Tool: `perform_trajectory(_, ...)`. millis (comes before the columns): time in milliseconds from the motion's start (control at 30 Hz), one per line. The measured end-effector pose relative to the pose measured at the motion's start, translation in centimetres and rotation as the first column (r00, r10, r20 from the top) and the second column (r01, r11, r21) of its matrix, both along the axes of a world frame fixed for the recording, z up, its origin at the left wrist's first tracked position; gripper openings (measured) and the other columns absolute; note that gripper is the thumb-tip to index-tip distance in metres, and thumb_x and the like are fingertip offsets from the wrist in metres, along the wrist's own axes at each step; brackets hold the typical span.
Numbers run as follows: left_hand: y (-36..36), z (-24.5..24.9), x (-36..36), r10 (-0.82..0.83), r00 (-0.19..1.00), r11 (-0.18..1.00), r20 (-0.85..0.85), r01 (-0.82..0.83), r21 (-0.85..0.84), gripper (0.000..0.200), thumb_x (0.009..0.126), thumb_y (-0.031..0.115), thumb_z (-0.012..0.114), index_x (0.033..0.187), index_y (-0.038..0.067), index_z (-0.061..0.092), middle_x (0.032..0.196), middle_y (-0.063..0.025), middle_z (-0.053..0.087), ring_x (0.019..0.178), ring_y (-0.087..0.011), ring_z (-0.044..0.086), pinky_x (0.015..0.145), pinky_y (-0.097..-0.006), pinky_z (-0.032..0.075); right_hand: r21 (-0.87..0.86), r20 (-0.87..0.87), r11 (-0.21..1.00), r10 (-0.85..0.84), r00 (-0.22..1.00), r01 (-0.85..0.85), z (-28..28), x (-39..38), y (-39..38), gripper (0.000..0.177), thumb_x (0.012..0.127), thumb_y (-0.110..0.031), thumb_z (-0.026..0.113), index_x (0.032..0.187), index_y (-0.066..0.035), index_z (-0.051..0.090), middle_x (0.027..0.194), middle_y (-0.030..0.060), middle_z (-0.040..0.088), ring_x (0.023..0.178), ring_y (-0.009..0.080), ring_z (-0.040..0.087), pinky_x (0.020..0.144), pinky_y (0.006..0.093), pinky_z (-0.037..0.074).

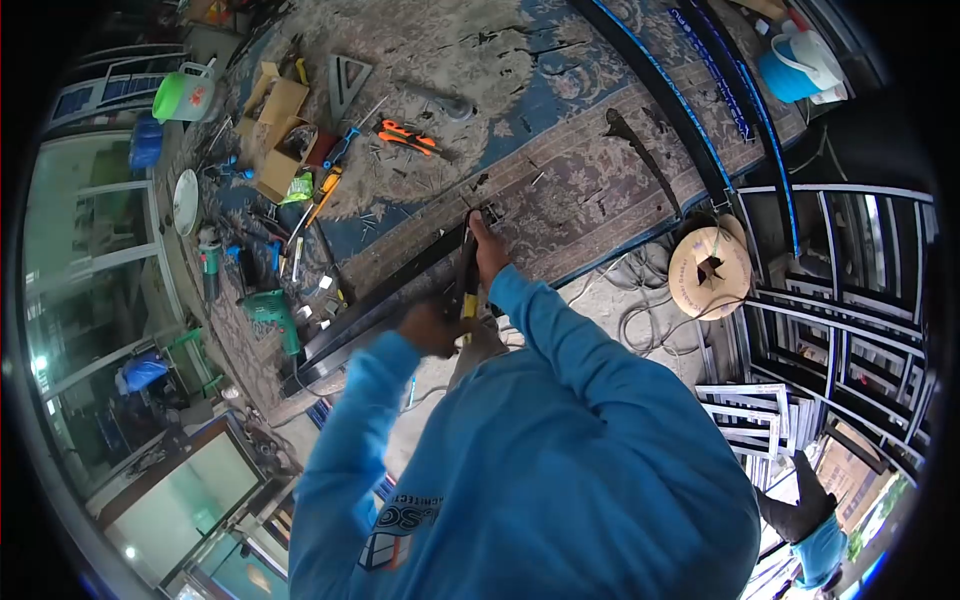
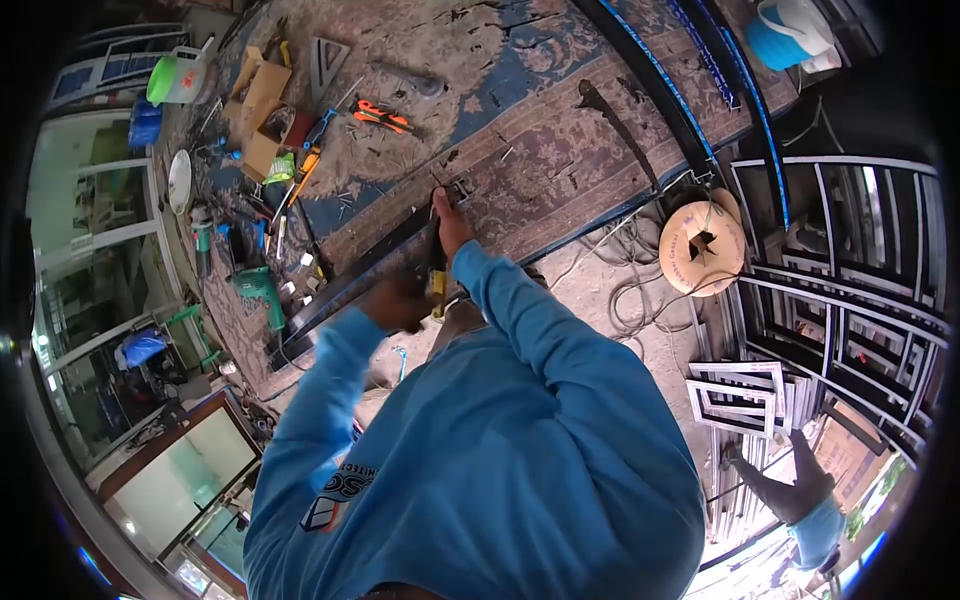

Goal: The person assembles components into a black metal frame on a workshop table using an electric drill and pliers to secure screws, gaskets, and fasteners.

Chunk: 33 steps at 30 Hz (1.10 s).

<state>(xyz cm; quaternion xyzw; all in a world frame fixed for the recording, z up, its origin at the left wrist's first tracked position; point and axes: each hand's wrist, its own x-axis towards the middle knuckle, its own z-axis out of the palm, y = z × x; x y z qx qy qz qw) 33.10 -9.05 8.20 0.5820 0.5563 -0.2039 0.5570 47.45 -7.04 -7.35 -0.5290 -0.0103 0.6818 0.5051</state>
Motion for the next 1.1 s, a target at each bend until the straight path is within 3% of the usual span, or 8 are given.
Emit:
perform_trajectory(67,3.3,3.8,-3.2,0.641,0.7,0.761,0.315,-0.528,-0.376,0.064,0.087,0.047,0.072,0.121,-0.007,0.062,0.083,-0.0156,0.072,0.054,-0.0202,0.064,0.049,-0.0347,0.052,-0.006,-0.104,0.998,0.065,0.992,-0.066,2.4,0.9,-0.7,0.065,0.085,-0.075,0.06,0.087,-0.01,0.058,0.065,0.0044,0.053,0.056,0.0185,0.056,0.052,0.0356,0.047)
perform_trajectory(367,-5.4,-19.2,-6.6,-0.058,0.985,0.866,0.16,-0.031,0.499,0.04,0.085,0.039,0.079,0.105,0.007,0.067,0.091,-0.0075,0.069,0.078,-0.0171,0.064,0.07,-0.035,0.053,-0.099,0.276,0.991,0.116,0.954,-0.092,-1.0,-2.2,1.3,0.098,0.094,-0.08,0.021,0.134,0.002,0.057,0.118,0.0271,0.065,0.111,0.0406,0.06,0.099,0.0498,0.043)
perform_trajectory(433,-5.6,-13.7,-2.6,0.259,0.892,0.813,0.37,-0.408,0.415,0.032,0.088,0.035,0.076,0.098,0.006,0.068,0.081,-0.0048,0.068,0.071,-0.0146,0.064,0.065,-0.0364,0.053,-0.1,0.35,0.976,0.214,0.912,-0.191,2.5,-1.9,1.9,0.075,0.102,-0.061,0.028,0.143,-0.001,0.046,0.132,0.0288,0.056,0.117,0.0436,0.057,0.103,0.0497,0.043)
perform_trajectory(533,-4.1,-14.6,-6.7,0.123,0.957,0.839,0.262,-0.241,0.488,0.03,0.089,0.029,0.073,0.102,0.003,0.069,0.097,-0.0108,0.067,0.086,-0.0186,0.064,0.07,-0.0362,0.053,0.378,0.303,0.921,-0.028,0.953,-0.093,4.9,-3.2,1.6,0.057,0.104,-0.04,0.046,0.145,-0.002,0.036,0.133,0.0285,0.054,0.119,0.0416,0.057,0.102,0.0492,0.044)
perform_trajectory(700,-0.7,1.2,-13.0,-0.547,0.825,0.697,0.141,0.356,0.622,0.033,0.096,0.028,0.063,0.116,0.002,0.063,0.083,-0.0073,0.066,0.06,-0.0168,0.062,0.049,-0.0317,0.047,0.434,0.404,0.858,0.087,0.911,-0.275,15.3,-3.9,-2.0,0.069,0.1,-0.059,0.043,0.136,0.0,0.043,0.114,0.0218,0.064,0.108,0.0375,0.063,0.093,0.0466,0.048)
perform_trajectory(767,1.0,8.0,-14.2,-0.106,0.888,0.978,0.447,0.012,0.209,0.028,0.099,0.022,0.057,0.12,0.004,0.061,0.086,-0.0055,0.065,0.059,-0.0138,0.06,0.049,-0.0306,0.046,0.494,0.495,0.805,0.05,0.868,-0.328,14.0,-5.0,-2.7,0.073,0.098,-0.064,0.042,0.134,0.0,0.044,0.114,0.0215,0.064,0.106,0.0372,0.064,0.092,0.0456,0.049)
perform_trajectory(833,1.1,12.9,-13.6,0.667,0.589,0.743,0.456,-0.481,-0.465,0.03,0.1,0.024,0.056,0.122,0.004,0.059,0.073,0.0003,0.06,0.048,-0.007,0.051,0.042,-0.0258,0.039,0.503,0.375,0.835,0.022,0.927,-0.223,11.4,-9.9,-2.6,0.076,0.096,-0.065,0.047,0.135,0.0,0.045,0.116,0.0225,0.064,0.106,0.0382,0.064,0.092,0.046,0.049)
perform_trajectory(1100,6.2,4.5,-20.2,-0.007,0.998,0.81,0.055,-0.026,0.586,0.033,0.094,0.022,0.061,0.123,0.006,0.06,0.094,-0.0081,0.064,0.079,-0.0179,0.059,0.065,-0.0308,0.047,0.213,0.769,0.777,0.241,0.592,-0.593,8.2,-7.5,-6.4,0.046,0.084,-0.047,0.07,0.108,-0.008,0.07,0.098,0.0192,0.07,0.097,0.0326,0.07,0.085,0.0448,0.054)
